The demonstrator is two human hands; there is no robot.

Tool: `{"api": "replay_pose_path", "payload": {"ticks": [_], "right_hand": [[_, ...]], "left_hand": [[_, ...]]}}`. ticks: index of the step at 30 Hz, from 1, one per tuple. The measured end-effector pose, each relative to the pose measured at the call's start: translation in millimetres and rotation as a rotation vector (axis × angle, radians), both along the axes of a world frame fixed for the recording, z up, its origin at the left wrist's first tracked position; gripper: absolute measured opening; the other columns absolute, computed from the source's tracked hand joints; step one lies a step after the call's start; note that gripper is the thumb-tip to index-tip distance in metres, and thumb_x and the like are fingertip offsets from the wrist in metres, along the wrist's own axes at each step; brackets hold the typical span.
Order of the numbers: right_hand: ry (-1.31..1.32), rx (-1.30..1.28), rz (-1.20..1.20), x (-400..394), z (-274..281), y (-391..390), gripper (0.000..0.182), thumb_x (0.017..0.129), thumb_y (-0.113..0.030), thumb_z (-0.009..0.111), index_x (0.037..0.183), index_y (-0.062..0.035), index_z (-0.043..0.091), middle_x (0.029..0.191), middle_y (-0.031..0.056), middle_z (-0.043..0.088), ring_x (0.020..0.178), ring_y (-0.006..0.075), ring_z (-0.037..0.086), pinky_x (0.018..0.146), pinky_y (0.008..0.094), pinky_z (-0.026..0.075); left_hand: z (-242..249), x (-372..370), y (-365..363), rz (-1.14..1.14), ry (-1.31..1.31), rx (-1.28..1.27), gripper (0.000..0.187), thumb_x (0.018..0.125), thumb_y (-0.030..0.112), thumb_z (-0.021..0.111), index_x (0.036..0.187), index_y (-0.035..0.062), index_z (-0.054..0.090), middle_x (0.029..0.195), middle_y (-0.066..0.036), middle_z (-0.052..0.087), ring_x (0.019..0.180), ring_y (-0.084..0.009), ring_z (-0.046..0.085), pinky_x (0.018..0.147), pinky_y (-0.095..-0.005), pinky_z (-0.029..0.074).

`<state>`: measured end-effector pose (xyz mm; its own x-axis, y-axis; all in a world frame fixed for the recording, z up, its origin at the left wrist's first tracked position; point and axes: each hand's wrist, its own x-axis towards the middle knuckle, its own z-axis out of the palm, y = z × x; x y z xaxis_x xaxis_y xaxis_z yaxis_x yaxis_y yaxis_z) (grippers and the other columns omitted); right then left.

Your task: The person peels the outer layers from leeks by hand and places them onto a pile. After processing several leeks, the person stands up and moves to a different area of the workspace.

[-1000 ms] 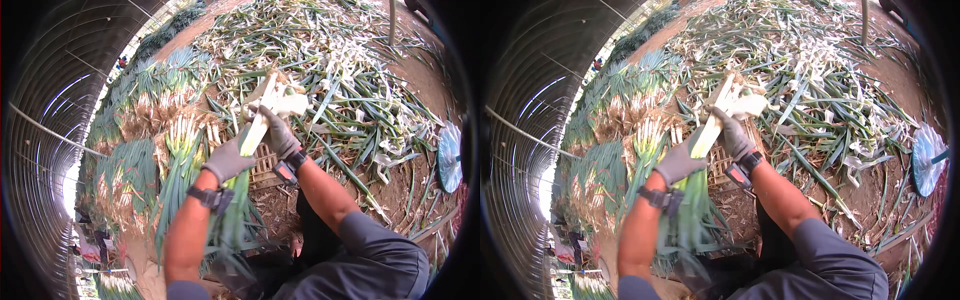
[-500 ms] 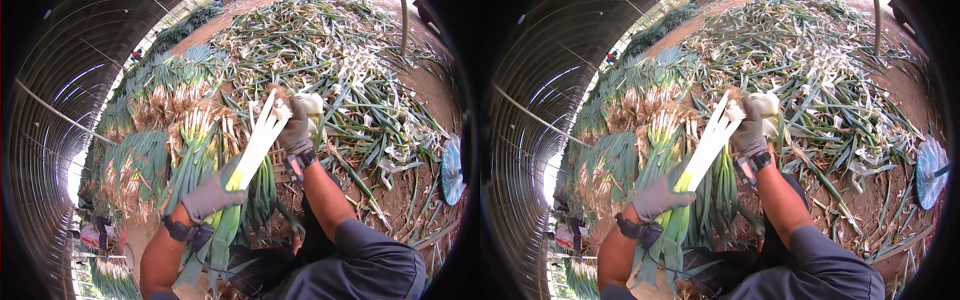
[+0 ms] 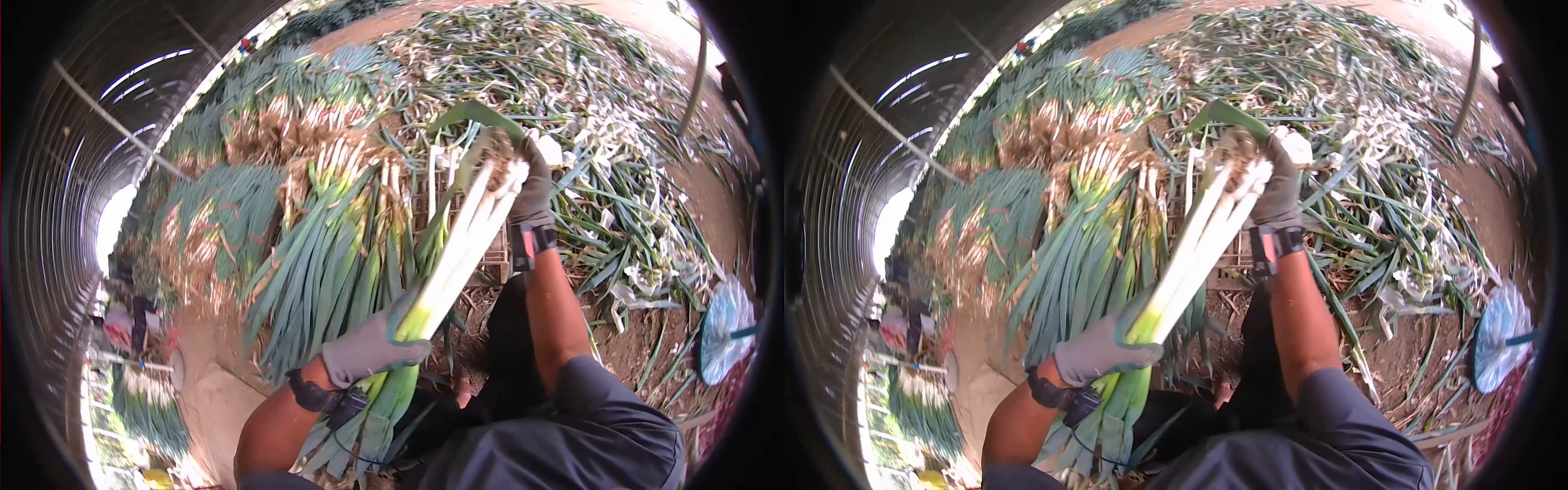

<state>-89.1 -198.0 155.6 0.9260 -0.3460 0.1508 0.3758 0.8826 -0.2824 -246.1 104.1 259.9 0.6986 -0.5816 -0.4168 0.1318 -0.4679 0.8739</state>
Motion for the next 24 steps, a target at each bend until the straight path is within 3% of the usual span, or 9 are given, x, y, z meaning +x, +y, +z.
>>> {"api": "replay_pose_path", "payload": {"ticks": [4,8,10,11,13,15,18,20,24], "right_hand": [[-0.493,0.088,0.637,54.7,-86.1,-114.8,0.026,0.108,-0.028,0.046,0.106,-0.0080,0.062,0.092,0.0023,0.064,0.079,0.0138,0.063,0.075,0.0298,0.056],[0.385,-1.621,-0.993,12.4,-113.4,-285.9,0.009,0.094,-0.008,0.061,0.101,-0.0066,0.068,0.092,0.0031,0.071,0.083,0.0167,0.067,0.075,0.0306,0.056],[0.198,-0.994,-0.539,-6.0,-127.8,-357.9,0.031,0.093,-0.020,0.065,0.120,-0.0047,0.060,0.107,0.0079,0.067,0.094,0.0241,0.065,0.086,0.0380,0.056],[0.274,-0.401,-0.314,-32.6,-108.8,-340.0,0.040,0.092,-0.021,0.068,0.126,-0.0043,0.058,0.115,0.0099,0.065,0.100,0.0256,0.064,0.089,0.0399,0.055],[0.472,0.060,-0.283,-66.1,-98.5,-299.4,0.057,0.088,-0.021,0.076,0.138,-0.0033,0.054,0.131,0.0139,0.061,0.113,0.0287,0.062,0.095,0.0436,0.054],[0.666,-0.348,-0.200,-75.2,-132.7,-262.6,0.075,0.085,-0.032,0.081,0.147,-0.0056,0.047,0.142,0.0139,0.053,0.119,0.0284,0.057,0.096,0.0418,0.052],[0.879,-0.349,-0.049,-62.4,-140.5,-187.3,0.074,0.089,-0.029,0.079,0.151,-0.0082,0.046,0.141,0.0107,0.055,0.115,0.0244,0.057,0.095,0.0362,0.050],[0.601,-0.864,-0.141,-77.9,-87.7,-85.8,0.069,0.091,-0.046,0.075,0.144,-0.0067,0.053,0.130,0.0161,0.063,0.110,0.0245,0.061,0.094,0.0406,0.050],[-0.022,-1.688,-0.122,-118.5,14.9,77.6,0.076,0.091,-0.041,0.072,0.151,-0.0035,0.043,0.145,0.0230,0.054,0.135,0.0332,0.052,0.110,0.0427,0.043]], "left_hand": [[-35.2,-39.5,38.1,-0.041,0.099,0.077,0.102,0.083,0.021,0.083,0.162,0.0034,0.021,0.153,-0.009,0.044,0.135,-0.0137,0.042,0.114,-0.0304,0.035],[-57.5,-89.3,107.6,-0.016,-0.068,0.300,0.101,0.079,0.033,0.085,0.160,0.0086,0.030,0.145,-0.015,0.053,0.130,-0.0220,0.051,0.112,-0.0342,0.038],[-61.3,-102.4,132.4,0.093,-0.088,0.373,0.098,0.076,0.036,0.085,0.156,0.0068,0.036,0.137,-0.017,0.059,0.122,-0.0249,0.058,0.108,-0.0353,0.043],[-59.5,-105.9,140.0,0.154,-0.068,0.378,0.097,0.076,0.035,0.086,0.155,0.0057,0.038,0.137,-0.018,0.060,0.122,-0.0257,0.058,0.107,-0.0357,0.045],[-49.6,-106.7,147.5,0.284,0.046,0.306,0.093,0.077,0.031,0.086,0.154,0.0047,0.040,0.138,-0.019,0.059,0.124,-0.0260,0.058,0.108,-0.0361,0.045],[-48.3,-105.2,151.7,0.342,0.055,0.162,0.089,0.080,0.021,0.084,0.154,0.0039,0.039,0.140,-0.018,0.059,0.124,-0.0239,0.058,0.108,-0.0364,0.045],[-42.7,-101.0,158.6,0.267,-0.109,0.273,0.091,0.080,0.028,0.083,0.156,0.0071,0.037,0.133,-0.020,0.064,0.118,-0.0289,0.064,0.103,-0.0387,0.049],[-32.8,-103.0,164.6,0.231,-0.296,0.414,0.092,0.079,0.032,0.080,0.157,0.0109,0.036,0.129,-0.023,0.065,0.115,-0.0342,0.066,0.101,-0.0413,0.051],[-5.6,-117.3,159.2,0.214,-0.371,0.603,0.093,0.078,0.040,0.074,0.159,0.0192,0.034,0.125,-0.028,0.064,0.118,-0.0441,0.062,0.099,-0.0467,0.052]]}}
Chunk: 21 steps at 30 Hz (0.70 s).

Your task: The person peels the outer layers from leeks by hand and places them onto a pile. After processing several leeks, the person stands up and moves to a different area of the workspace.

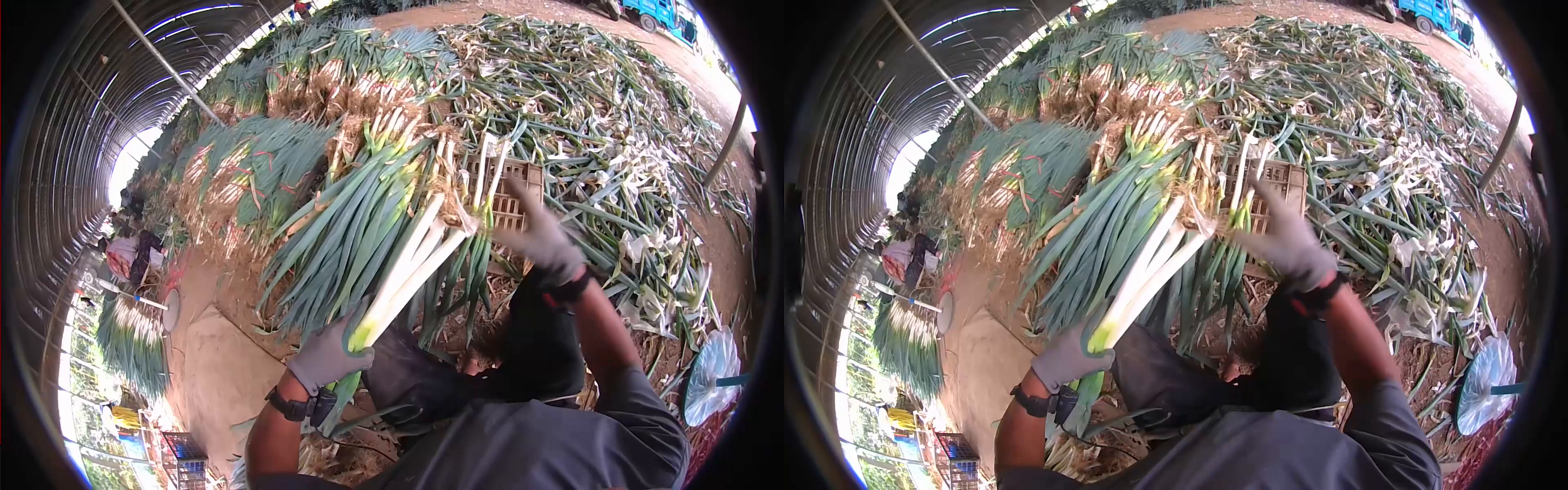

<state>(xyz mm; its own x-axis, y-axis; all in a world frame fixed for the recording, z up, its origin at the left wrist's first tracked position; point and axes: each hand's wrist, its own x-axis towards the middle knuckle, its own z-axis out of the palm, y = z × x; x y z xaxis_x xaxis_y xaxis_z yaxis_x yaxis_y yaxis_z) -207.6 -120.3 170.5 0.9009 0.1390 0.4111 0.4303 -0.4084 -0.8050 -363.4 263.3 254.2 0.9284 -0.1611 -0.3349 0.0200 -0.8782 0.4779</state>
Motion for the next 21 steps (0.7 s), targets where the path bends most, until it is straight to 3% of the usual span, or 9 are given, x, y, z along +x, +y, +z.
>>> {"api": "replay_pose_path", "payload": {"ticks": [2,4,6,9,11,13,14,19,21], "right_hand": [[-0.388,-0.361,0.012,-13.3,27.2,51.3,0.070,0.092,-0.044,0.068,0.146,-0.0036,0.048,0.134,0.0245,0.062,0.127,0.0381,0.058,0.110,0.0402,0.045],[0.035,-0.680,0.124,6.6,27.0,68.3,0.060,0.093,-0.050,0.065,0.135,-0.0072,0.059,0.110,0.0194,0.073,0.104,0.0331,0.069,0.099,0.0384,0.051],[0.251,0.085,-0.044,36.7,-27.5,71.6,0.041,0.099,-0.041,0.065,0.119,-0.0047,0.068,0.093,0.0041,0.071,0.099,0.0185,0.069,0.085,0.0370,0.053],[0.340,1.140,0.013,121.9,-47.4,-18.0,0.050,0.101,-0.053,0.058,0.112,-0.0055,0.070,0.101,0.0061,0.070,0.104,0.0261,0.068,0.091,0.0364,0.051],[0.451,1.148,-0.075,129.3,-43.9,-69.2,0.077,0.091,-0.065,0.064,0.138,-0.0052,0.050,0.104,0.0112,0.067,0.103,0.0282,0.065,0.089,0.0419,0.049],[0.660,0.845,-0.080,205.5,-148.4,-166.0,0.080,0.091,-0.068,0.062,0.153,-0.0226,0.044,0.120,0.0051,0.062,0.098,0.0227,0.060,0.087,0.0424,0.044],[0.475,0.879,-0.232,142.9,-96.4,-108.9,0.073,0.098,-0.050,0.064,0.157,-0.0156,0.038,0.075,-0.0005,0.056,0.070,0.0154,0.055,0.067,0.0361,0.044],[0.492,0.949,0.152,159.7,-180.0,-54.7,0.056,0.109,-0.040,0.042,0.158,-0.0138,0.035,0.163,0.0096,0.036,0.145,0.0225,0.044,0.113,0.0340,0.042],[0.527,0.845,0.639,118.2,-147.4,33.9,0.056,0.109,-0.037,0.043,0.158,-0.0116,0.033,0.151,0.0103,0.049,0.126,0.0218,0.058,0.099,0.0362,0.052]], "left_hand": [[5.2,-11.4,-5.0,-0.039,-0.028,0.099,0.092,0.078,0.040,0.074,0.159,0.0208,0.033,0.126,-0.027,0.065,0.118,-0.0446,0.061,0.098,-0.0479,0.053],[2.9,-24.2,2.0,-0.053,-0.079,0.107,0.092,0.078,0.038,0.074,0.159,0.0195,0.033,0.126,-0.027,0.065,0.116,-0.0440,0.062,0.097,-0.0482,0.053],[-12.6,-39.1,21.1,-0.038,-0.149,0.025,0.093,0.078,0.036,0.075,0.158,0.0155,0.033,0.126,-0.026,0.065,0.114,-0.0424,0.064,0.097,-0.0476,0.053],[-20.9,-69.2,51.2,0.077,-0.197,-0.127,0.090,0.079,0.033,0.077,0.155,0.0072,0.037,0.122,-0.024,0.067,0.110,-0.0359,0.068,0.095,-0.0441,0.054],[-7.6,-88.0,70.1,0.204,-0.235,-0.168,0.085,0.080,0.030,0.078,0.151,0.0021,0.041,0.119,-0.023,0.068,0.106,-0.0323,0.068,0.093,-0.0418,0.054],[5.0,-114.9,96.9,0.386,-0.370,-0.146,0.079,0.081,0.025,0.079,0.148,-0.0011,0.045,0.112,-0.019,0.069,0.100,-0.0272,0.068,0.089,-0.0387,0.055],[11.5,-127.1,113.0,0.473,-0.479,-0.096,0.076,0.082,0.022,0.079,0.146,-0.0017,0.047,0.108,-0.016,0.069,0.096,-0.0240,0.068,0.087,-0.0368,0.055],[85.0,-175.2,139.8,0.732,-0.675,-0.609,0.052,0.085,0.001,0.074,0.134,-0.0013,0.054,0.097,-0.004,0.064,0.088,-0.0157,0.065,0.080,-0.0294,0.054],[87.6,-184.7,141.2,0.816,-0.720,-0.668,0.043,0.086,-0.003,0.072,0.127,-0.0017,0.058,0.096,-0.005,0.065,0.092,-0.0179,0.067,0.083,-0.0299,0.054]]}}
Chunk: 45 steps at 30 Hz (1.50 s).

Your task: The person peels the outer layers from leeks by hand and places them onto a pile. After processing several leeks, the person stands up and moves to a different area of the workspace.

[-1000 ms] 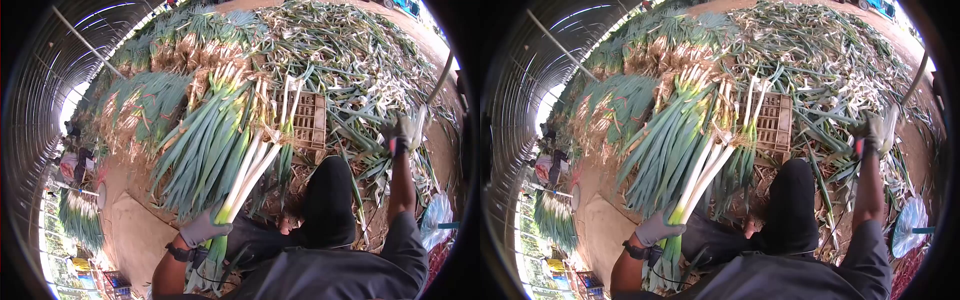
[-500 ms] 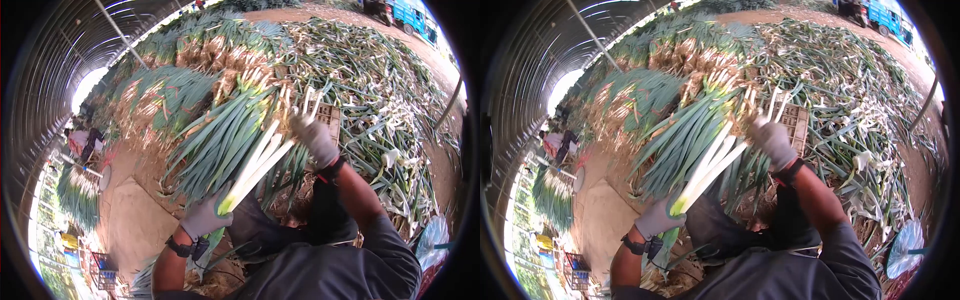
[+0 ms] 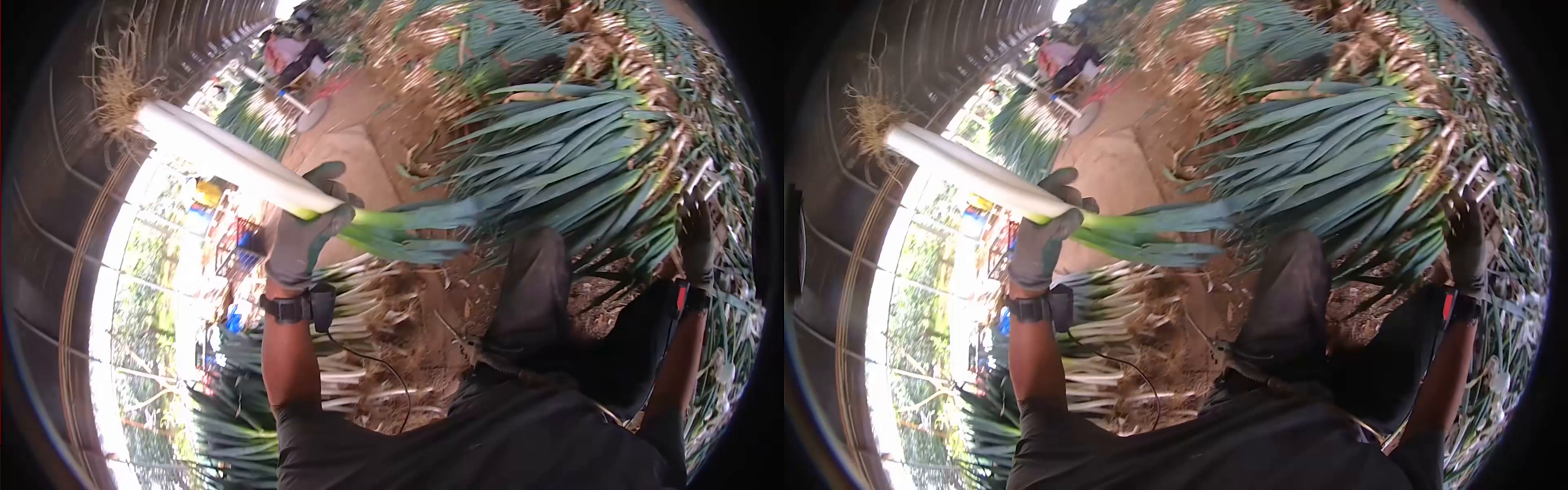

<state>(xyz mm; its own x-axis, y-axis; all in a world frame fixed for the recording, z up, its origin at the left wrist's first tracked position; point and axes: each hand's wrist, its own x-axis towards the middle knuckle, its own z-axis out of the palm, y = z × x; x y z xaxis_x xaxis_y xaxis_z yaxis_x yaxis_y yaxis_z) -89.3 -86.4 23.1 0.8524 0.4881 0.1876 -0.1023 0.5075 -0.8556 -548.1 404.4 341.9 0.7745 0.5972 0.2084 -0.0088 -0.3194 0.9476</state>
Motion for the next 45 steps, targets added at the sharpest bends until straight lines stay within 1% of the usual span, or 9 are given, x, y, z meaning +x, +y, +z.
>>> {"api": "replay_pose_path", "payload": {"ticks": [5,8,17,21,25,28,39,43,45], "right_hand": [[0.217,-0.217,0.699,-91.7,22.0,142.4,0.060,0.102,-0.044,0.056,0.148,-0.0063,0.045,0.118,0.0093,0.066,0.094,0.0215,0.067,0.078,0.0339,0.055],[0.537,-0.184,0.720,-102.7,-39.3,163.9,0.048,0.107,-0.032,0.050,0.148,-0.0061,0.044,0.117,0.0116,0.065,0.096,0.0242,0.068,0.078,0.0356,0.057],[0.313,-0.313,0.885,-97.0,-82.5,191.9,0.046,0.106,-0.026,0.050,0.147,-0.0051,0.044,0.121,0.0122,0.063,0.100,0.0244,0.066,0.082,0.0360,0.057],[0.263,-0.358,0.872,-95.4,-86.7,192.8,0.045,0.106,-0.023,0.050,0.147,-0.0047,0.044,0.123,0.0125,0.062,0.102,0.0244,0.066,0.084,0.0362,0.057],[0.234,-0.403,0.872,-102.4,-81.4,190.5,0.045,0.106,-0.021,0.050,0.147,-0.0042,0.044,0.125,0.0128,0.062,0.105,0.0245,0.065,0.086,0.0364,0.057],[0.223,-0.428,0.848,-97.7,-84.7,183.5,0.044,0.106,-0.019,0.050,0.147,-0.0039,0.044,0.126,0.0130,0.061,0.106,0.0246,0.065,0.088,0.0365,0.057],[0.178,-0.398,0.782,-91.2,-81.5,151.7,0.043,0.105,-0.012,0.051,0.146,-0.0027,0.044,0.131,0.0138,0.059,0.112,0.0248,0.063,0.093,0.0370,0.056],[0.117,-0.392,0.734,-84.0,-70.3,125.1,0.042,0.105,-0.009,0.051,0.146,-0.0023,0.044,0.133,0.0141,0.058,0.114,0.0249,0.063,0.095,0.0372,0.056],[0.105,-0.387,0.735,-89.7,-61.5,118.5,0.040,0.106,-0.012,0.050,0.144,-0.0022,0.045,0.132,0.0143,0.059,0.116,0.0256,0.062,0.096,0.0376,0.056]], "left_hand": [[-25.4,-42.6,8.3,0.222,0.179,0.180,0.019,0.089,-0.002,0.071,0.108,-0.0008,0.067,0.098,-0.009,0.072,0.091,-0.0143,0.066,0.079,-0.0273,0.054],[-10.6,-106.8,-1.8,0.519,0.203,0.257,0.019,0.088,0.005,0.076,0.105,-0.0004,0.070,0.096,-0.006,0.072,0.087,-0.0128,0.065,0.079,-0.0279,0.054],[74.8,-429.3,-70.5,1.269,0.730,1.171,0.037,0.090,0.015,0.073,0.123,0.0025,0.060,0.120,-0.011,0.061,0.113,-0.0243,0.054,0.098,-0.0347,0.047],[-9.2,-574.6,-127.0,1.303,1.172,1.050,0.057,0.084,0.015,0.074,0.136,0.0083,0.051,0.137,-0.012,0.049,0.131,-0.0309,0.041,0.111,-0.0400,0.040],[-177.2,-714.7,-204.3,1.045,1.636,0.514,0.079,0.079,0.015,0.076,0.150,0.0142,0.042,0.154,-0.014,0.038,0.149,-0.0376,0.028,0.123,-0.0453,0.032],[-196.6,-630.3,-231.4,1.260,1.734,0.265,0.090,0.071,0.012,0.078,0.152,0.0195,0.040,0.161,-0.011,0.030,0.153,-0.0364,0.022,0.124,-0.0436,0.030],[-140.8,-678.8,-100.0,0.790,2.110,-0.134,0.055,0.086,0.035,0.067,0.136,0.0127,0.062,0.139,-0.020,0.060,0.131,-0.0366,0.056,0.108,-0.0450,0.048],[-108.9,-551.2,-40.8,1.177,2.048,0.037,0.047,0.093,0.035,0.058,0.132,0.0108,0.066,0.121,-0.020,0.071,0.113,-0.0351,0.070,0.096,-0.0455,0.054],[-124.8,-543.3,-14.0,1.327,1.996,0.154,0.049,0.094,0.030,0.059,0.139,0.0114,0.062,0.145,-0.013,0.057,0.135,-0.0326,0.054,0.105,-0.0453,0.048]]}}
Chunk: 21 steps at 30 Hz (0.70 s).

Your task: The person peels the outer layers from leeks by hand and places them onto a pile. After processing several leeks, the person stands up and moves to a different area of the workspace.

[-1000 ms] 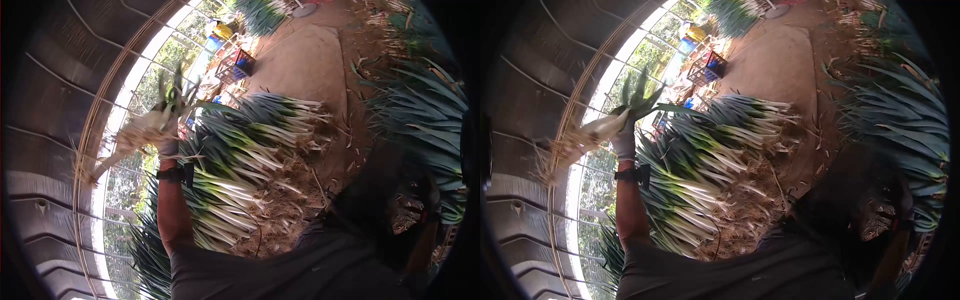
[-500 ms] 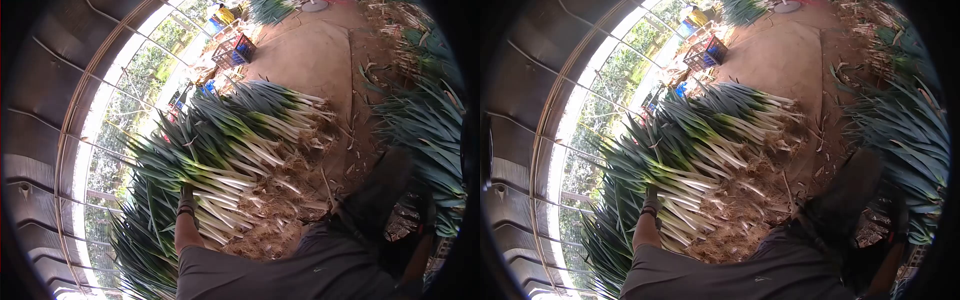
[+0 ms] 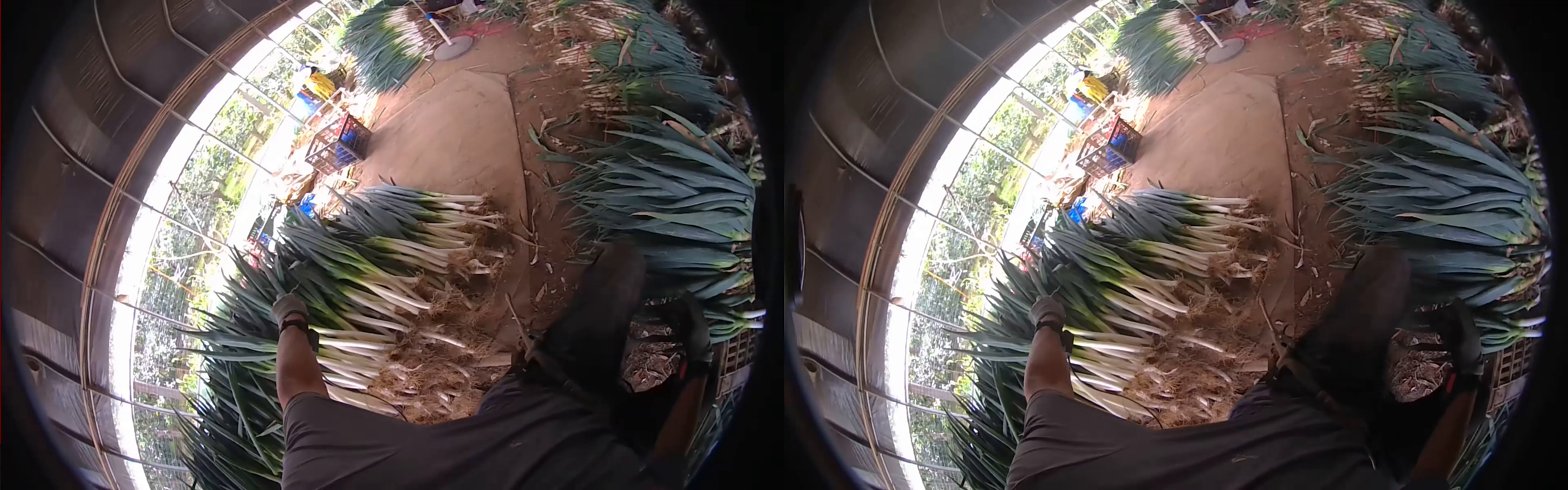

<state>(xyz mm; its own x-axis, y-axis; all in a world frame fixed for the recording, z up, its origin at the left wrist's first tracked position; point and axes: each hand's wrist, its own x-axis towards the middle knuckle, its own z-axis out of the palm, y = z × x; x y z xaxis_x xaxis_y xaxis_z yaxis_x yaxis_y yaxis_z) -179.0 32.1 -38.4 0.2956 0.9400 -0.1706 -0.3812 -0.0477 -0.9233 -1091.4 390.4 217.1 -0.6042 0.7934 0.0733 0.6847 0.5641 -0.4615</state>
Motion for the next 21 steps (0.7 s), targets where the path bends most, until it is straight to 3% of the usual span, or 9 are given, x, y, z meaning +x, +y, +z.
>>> {"api": "replay_pose_path", "payload": {"ticks": [3,6,10,12,13,16,19,20,21], "right_hand": [[0.048,-0.013,-0.018,-21.7,35.8,-2.7,0.038,0.108,-0.021,0.046,0.141,-0.0022,0.048,0.128,0.0145,0.061,0.117,0.0275,0.062,0.097,0.0391,0.056],[0.169,-0.064,-0.084,-68.7,99.6,4.6,0.041,0.108,-0.031,0.045,0.137,-0.0023,0.051,0.127,0.0144,0.062,0.116,0.0288,0.063,0.099,0.0420,0.055],[0.274,-0.058,-0.105,-89.8,123.5,6.3,0.042,0.107,-0.031,0.048,0.137,-0.0025,0.053,0.127,0.0143,0.063,0.111,0.0283,0.065,0.096,0.0442,0.056],[0.168,-0.024,-0.095,-74.4,99.0,0.3,0.042,0.107,-0.030,0.048,0.138,-0.0016,0.053,0.127,0.0145,0.063,0.106,0.0277,0.066,0.094,0.0417,0.057],[0.077,0.012,-0.090,-64.5,79.6,-4.4,0.043,0.107,-0.029,0.048,0.140,-0.0008,0.052,0.127,0.0144,0.063,0.103,0.0272,0.067,0.094,0.0398,0.057],[0.375,-0.057,-0.067,-38.3,49.9,-8.3,0.044,0.108,-0.025,0.046,0.143,0.0010,0.049,0.132,0.0143,0.061,0.102,0.0254,0.066,0.094,0.0358,0.056],[0.174,0.093,-0.070,7.2,-13.6,-33.4,0.047,0.108,-0.029,0.044,0.146,-0.0016,0.047,0.133,0.0154,0.060,0.113,0.0278,0.062,0.095,0.0388,0.055],[0.097,0.199,-0.026,-24.3,36.6,-27.7,0.047,0.109,-0.028,0.043,0.149,-0.0040,0.042,0.138,0.0171,0.058,0.124,0.0350,0.060,0.099,0.0448,0.052],[0.450,0.062,-0.209,-39.7,65.6,-24.6,0.047,0.109,-0.029,0.043,0.149,-0.0053,0.042,0.138,0.0178,0.058,0.125,0.0363,0.059,0.101,0.0483,0.051]], "left_hand": [[-38.2,-35.9,23.1,-0.123,0.074,-0.001,0.054,0.095,0.028,0.056,0.146,0.0096,0.054,0.160,-0.012,0.034,0.150,-0.0349,0.030,0.119,-0.0486,0.032],[-89.9,-111.6,44.8,-0.086,-0.032,0.235,0.046,0.098,0.032,0.052,0.139,0.0135,0.062,0.161,-0.015,0.038,0.150,-0.0382,0.031,0.116,-0.0506,0.035],[-52.1,-83.0,54.0,-0.019,-0.134,0.112,0.040,0.096,0.018,0.051,0.132,0.0057,0.063,0.140,-0.019,0.055,0.131,-0.0355,0.053,0.110,-0.0494,0.041],[-31.5,-72.5,81.2,-0.025,-0.369,0.562,0.037,0.095,0.012,0.051,0.129,0.0047,0.063,0.128,-0.021,0.062,0.117,-0.0378,0.062,0.104,-0.0471,0.046],[-29.2,-66.0,102.3,-0.381,-0.390,0.885,0.034,0.096,0.010,0.050,0.128,0.0024,0.061,0.124,-0.020,0.064,0.112,-0.0402,0.063,0.098,-0.0458,0.051],[57.8,133.7,133.7,-0.937,-0.477,1.056,0.039,0.102,0.010,0.045,0.139,-0.0004,0.052,0.140,-0.025,0.054,0.122,-0.0438,0.057,0.106,-0.0458,0.046],[62.4,351.5,104.6,-1.692,-0.662,0.958,0.042,0.100,0.006,0.048,0.141,-0.0013,0.053,0.144,-0.025,0.053,0.134,-0.0409,0.051,0.111,-0.0414,0.043],[51.7,421.3,85.6,-1.836,-0.857,0.889,0.042,0.100,0.006,0.049,0.141,-0.0010,0.054,0.144,-0.024,0.053,0.134,-0.0404,0.051,0.110,-0.0408,0.043],[43.9,493.9,55.4,-1.854,-1.159,0.861,0.041,0.099,0.006,0.050,0.139,-0.0008,0.056,0.142,-0.023,0.054,0.131,-0.0386,0.054,0.108,-0.0393,0.044]]}}
